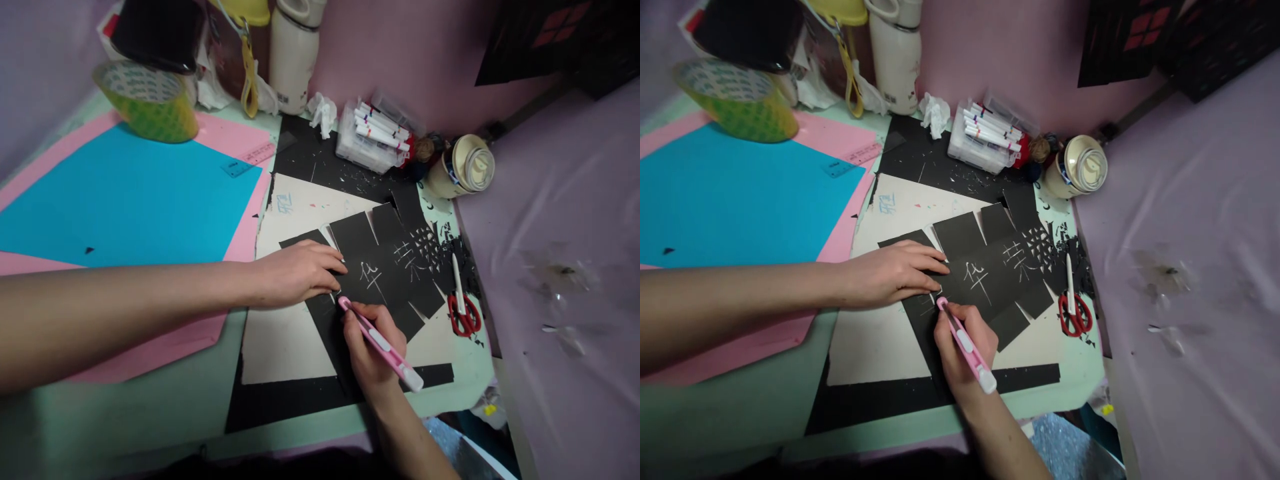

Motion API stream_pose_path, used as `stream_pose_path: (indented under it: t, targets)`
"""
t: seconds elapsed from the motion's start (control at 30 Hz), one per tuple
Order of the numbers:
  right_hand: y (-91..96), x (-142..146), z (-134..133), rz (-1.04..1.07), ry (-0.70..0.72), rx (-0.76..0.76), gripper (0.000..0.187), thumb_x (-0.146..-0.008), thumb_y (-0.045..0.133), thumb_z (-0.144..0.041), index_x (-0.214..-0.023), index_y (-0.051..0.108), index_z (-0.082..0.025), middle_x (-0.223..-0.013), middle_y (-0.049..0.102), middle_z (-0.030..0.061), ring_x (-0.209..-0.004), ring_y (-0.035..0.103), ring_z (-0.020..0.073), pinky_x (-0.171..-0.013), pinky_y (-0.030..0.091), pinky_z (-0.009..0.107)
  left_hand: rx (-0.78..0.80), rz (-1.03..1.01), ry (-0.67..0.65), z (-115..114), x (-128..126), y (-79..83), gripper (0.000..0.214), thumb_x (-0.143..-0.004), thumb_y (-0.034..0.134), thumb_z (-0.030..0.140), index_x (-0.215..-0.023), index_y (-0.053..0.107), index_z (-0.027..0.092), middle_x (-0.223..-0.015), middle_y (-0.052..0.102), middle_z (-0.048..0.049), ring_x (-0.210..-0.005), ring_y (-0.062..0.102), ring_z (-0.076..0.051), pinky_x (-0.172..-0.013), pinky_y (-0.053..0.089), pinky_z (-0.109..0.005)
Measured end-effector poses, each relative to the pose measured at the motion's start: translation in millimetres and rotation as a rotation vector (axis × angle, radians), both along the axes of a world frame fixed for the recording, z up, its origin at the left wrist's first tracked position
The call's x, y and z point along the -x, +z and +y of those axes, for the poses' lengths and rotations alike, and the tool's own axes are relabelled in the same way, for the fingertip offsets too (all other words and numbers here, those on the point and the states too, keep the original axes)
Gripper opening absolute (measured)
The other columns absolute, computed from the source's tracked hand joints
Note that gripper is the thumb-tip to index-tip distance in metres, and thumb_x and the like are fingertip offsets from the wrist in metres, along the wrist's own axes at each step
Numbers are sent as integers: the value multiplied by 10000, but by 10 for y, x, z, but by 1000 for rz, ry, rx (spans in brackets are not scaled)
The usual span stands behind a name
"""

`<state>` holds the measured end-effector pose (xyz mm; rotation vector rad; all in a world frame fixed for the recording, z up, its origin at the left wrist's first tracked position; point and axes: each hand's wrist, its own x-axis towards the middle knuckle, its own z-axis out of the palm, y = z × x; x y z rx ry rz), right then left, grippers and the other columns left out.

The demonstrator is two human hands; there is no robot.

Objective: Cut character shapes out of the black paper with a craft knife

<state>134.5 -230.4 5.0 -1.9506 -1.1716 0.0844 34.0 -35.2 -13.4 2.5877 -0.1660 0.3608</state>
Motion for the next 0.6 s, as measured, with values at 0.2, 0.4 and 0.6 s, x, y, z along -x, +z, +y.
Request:
stream_pose_path:
  t: [0.2,0.4,0.6]
  targets:
    - [-47,-10,-39,-20,59,-1,17,-860,635,-179,-855,636,-196,-781,746,21,-629,700,140,-580,532,218,-12,39,4,-9,-3,20,218,-976,533,217,-1048,738,235,-1315,641,-51,-1313,506,-271,-1032,406,-432]
    - [-51,-28,-37,-15,96,2,29,-868,624,-181,-849,629,-202,-744,737,6,-610,696,134,-561,517,210,-17,48,4,-7,-4,25,223,-979,526,218,-1041,739,230,-1319,639,-51,-1317,502,-277,-1025,410,-445]
    - [-25,-32,-27,41,123,6,32,-871,617,-187,-846,630,-202,-728,728,4,-584,680,128,-550,513,212,-14,32,4,-4,-4,17,214,-974,537,219,-1030,743,230,-1311,644,-54,-1314,505,-269,-1030,409,-428]
